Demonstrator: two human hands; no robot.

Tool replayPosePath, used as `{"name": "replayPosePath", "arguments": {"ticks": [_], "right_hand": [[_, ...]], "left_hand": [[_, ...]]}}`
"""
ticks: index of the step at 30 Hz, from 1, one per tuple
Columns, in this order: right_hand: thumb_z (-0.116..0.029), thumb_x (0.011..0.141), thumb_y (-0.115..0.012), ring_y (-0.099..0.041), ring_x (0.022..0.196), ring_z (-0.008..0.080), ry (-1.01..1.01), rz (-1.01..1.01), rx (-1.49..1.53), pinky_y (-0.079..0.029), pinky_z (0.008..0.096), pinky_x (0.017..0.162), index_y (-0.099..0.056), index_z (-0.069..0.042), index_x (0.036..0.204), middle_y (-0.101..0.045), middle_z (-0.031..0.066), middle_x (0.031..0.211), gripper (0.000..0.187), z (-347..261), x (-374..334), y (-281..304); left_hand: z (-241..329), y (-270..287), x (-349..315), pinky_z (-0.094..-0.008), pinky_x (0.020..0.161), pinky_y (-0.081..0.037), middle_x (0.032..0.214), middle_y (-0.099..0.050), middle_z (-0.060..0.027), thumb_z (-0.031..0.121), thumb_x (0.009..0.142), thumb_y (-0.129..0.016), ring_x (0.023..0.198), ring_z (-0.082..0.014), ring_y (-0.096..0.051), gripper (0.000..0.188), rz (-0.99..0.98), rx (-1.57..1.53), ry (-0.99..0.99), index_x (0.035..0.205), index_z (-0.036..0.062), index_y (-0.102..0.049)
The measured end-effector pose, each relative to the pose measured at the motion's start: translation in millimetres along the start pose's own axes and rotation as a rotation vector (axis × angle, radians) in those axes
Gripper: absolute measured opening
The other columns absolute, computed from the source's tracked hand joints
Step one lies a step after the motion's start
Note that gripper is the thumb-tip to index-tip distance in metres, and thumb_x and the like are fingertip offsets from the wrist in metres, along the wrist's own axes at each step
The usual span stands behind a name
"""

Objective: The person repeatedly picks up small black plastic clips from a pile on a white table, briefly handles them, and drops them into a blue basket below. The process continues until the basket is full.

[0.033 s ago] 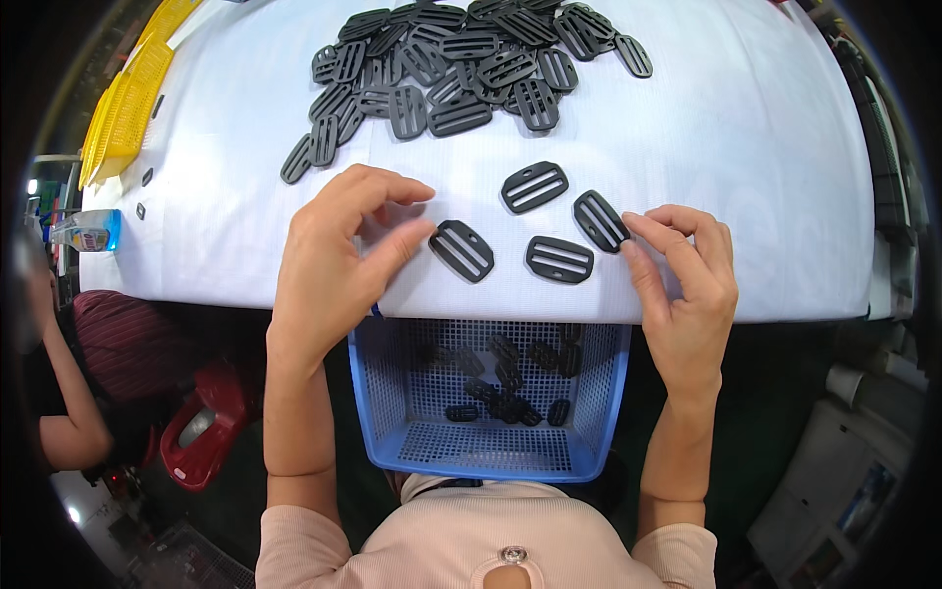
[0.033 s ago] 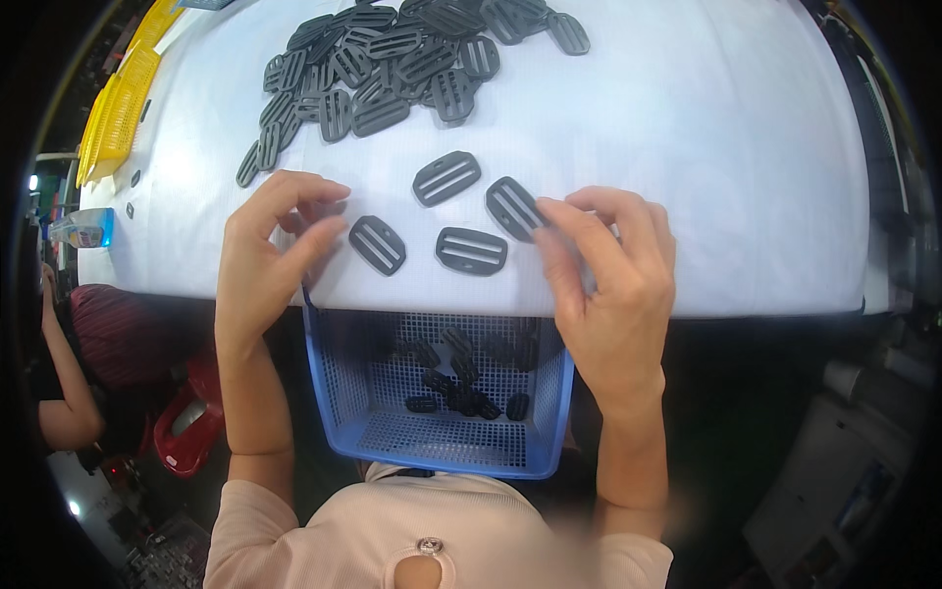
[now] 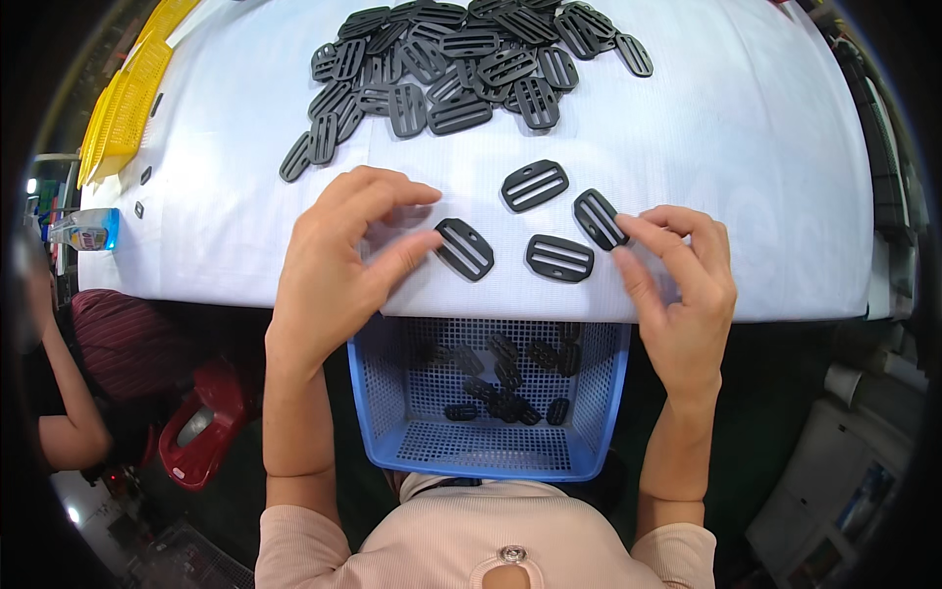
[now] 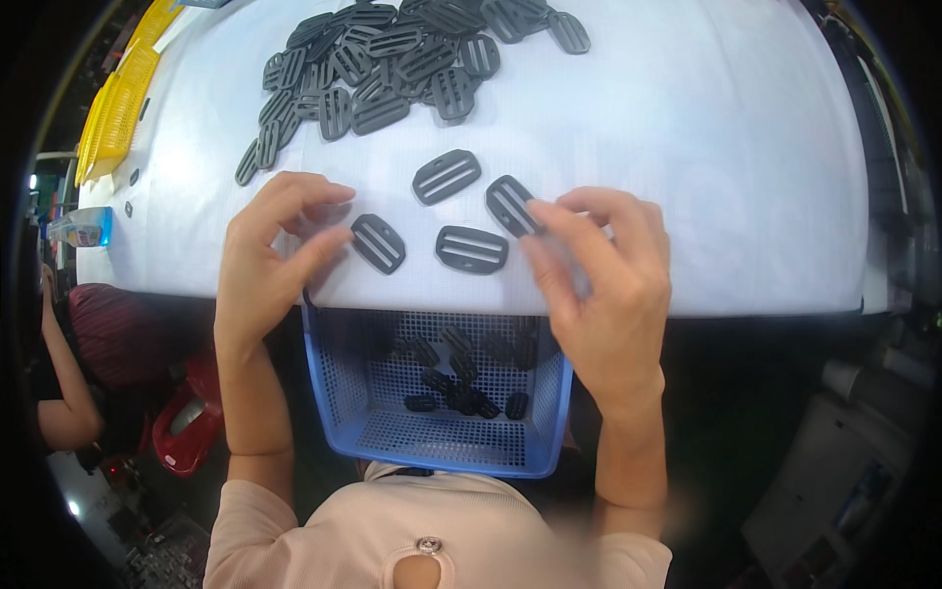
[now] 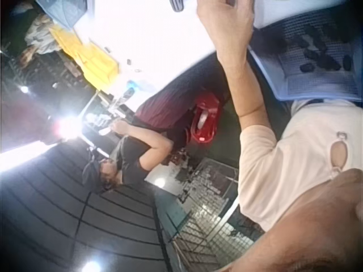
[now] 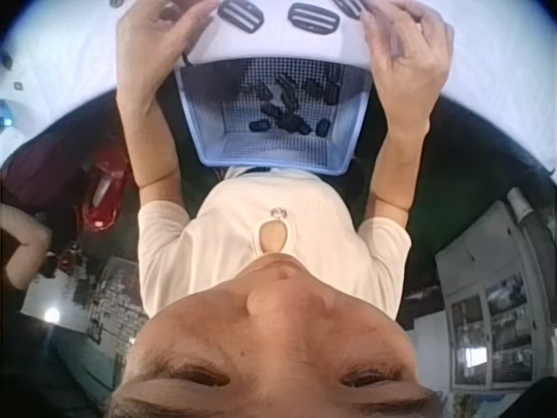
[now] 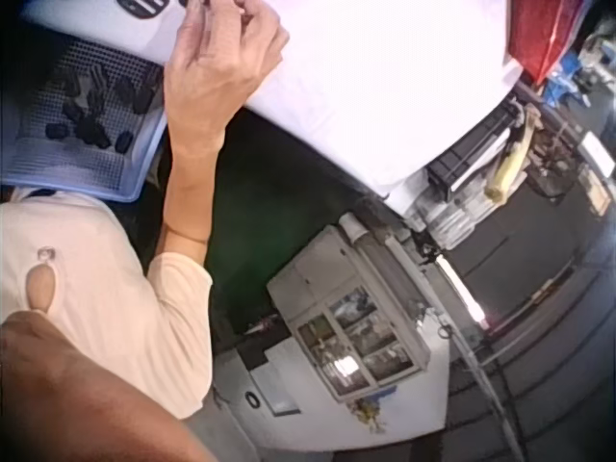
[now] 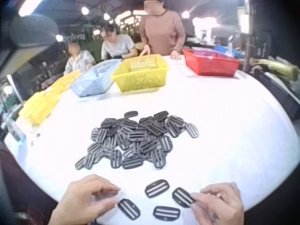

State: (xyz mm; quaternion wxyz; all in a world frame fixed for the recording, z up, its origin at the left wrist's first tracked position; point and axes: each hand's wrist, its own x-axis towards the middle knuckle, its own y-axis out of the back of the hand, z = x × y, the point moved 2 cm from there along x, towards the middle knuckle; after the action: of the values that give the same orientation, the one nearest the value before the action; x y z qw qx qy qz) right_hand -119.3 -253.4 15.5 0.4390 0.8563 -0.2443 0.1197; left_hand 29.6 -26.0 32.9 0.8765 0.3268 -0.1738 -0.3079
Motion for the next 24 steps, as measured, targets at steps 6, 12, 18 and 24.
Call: {"name": "replayPosePath", "arguments": {"ticks": [6,12,18,24], "right_hand": [[-0.016,0.073,-0.083,-0.059,0.089,0.0218,0.256,-0.046,-0.182,-0.04,0.0376,0.078,-0.074,-0.009,0.095,-0.066,0.0009,0.096,0.024,-17,0,-15],[-0.01,0.082,-0.078,-0.06,0.085,0.0265,0.089,-0.115,-0.032,-0.042,0.0391,0.077,-0.07,-0.007,0.087,-0.064,0.0062,0.091,0.011,-20,10,-15],[-0.008,0.092,-0.07,-0.062,0.094,0.0291,-0.135,0.063,0.021,-0.049,0.0379,0.082,-0.071,-0.002,0.098,-0.066,0.0126,0.099,0.009,12,10,2],[-0.006,0.094,-0.067,-0.06,0.102,0.028,-0.129,0.061,-0.007,-0.048,0.0377,0.088,-0.072,-0.003,0.1,-0.067,0.0112,0.103,0.008,16,6,-6]], "left_hand": [[-3,-7,-5,-0.0364,0.09,-0.049,0.116,-0.068,-0.0067,0.011,0.069,-0.084,0.105,-0.0253,-0.059,0.049,-0.073,0.141,-0.193,0.116,0.0069,-0.075],[-10,-9,-9,-0.0368,0.089,-0.049,0.117,-0.068,-0.0061,0.012,0.069,-0.084,0.103,-0.0253,-0.058,0.048,-0.055,0.147,-0.233,0.116,0.0081,-0.076],[-14,-9,-8,-0.0352,0.086,-0.05,0.117,-0.068,-0.0051,0.013,0.07,-0.084,0.098,-0.0234,-0.057,0.042,-0.051,0.112,-0.263,0.111,0.0107,-0.079],[-16,-11,-7,-0.0338,0.083,-0.051,0.109,-0.069,-0.0041,0.015,0.074,-0.083,0.095,-0.0212,-0.058,0.032,-0.024,0.109,-0.314,0.106,0.0099,-0.08]]}}
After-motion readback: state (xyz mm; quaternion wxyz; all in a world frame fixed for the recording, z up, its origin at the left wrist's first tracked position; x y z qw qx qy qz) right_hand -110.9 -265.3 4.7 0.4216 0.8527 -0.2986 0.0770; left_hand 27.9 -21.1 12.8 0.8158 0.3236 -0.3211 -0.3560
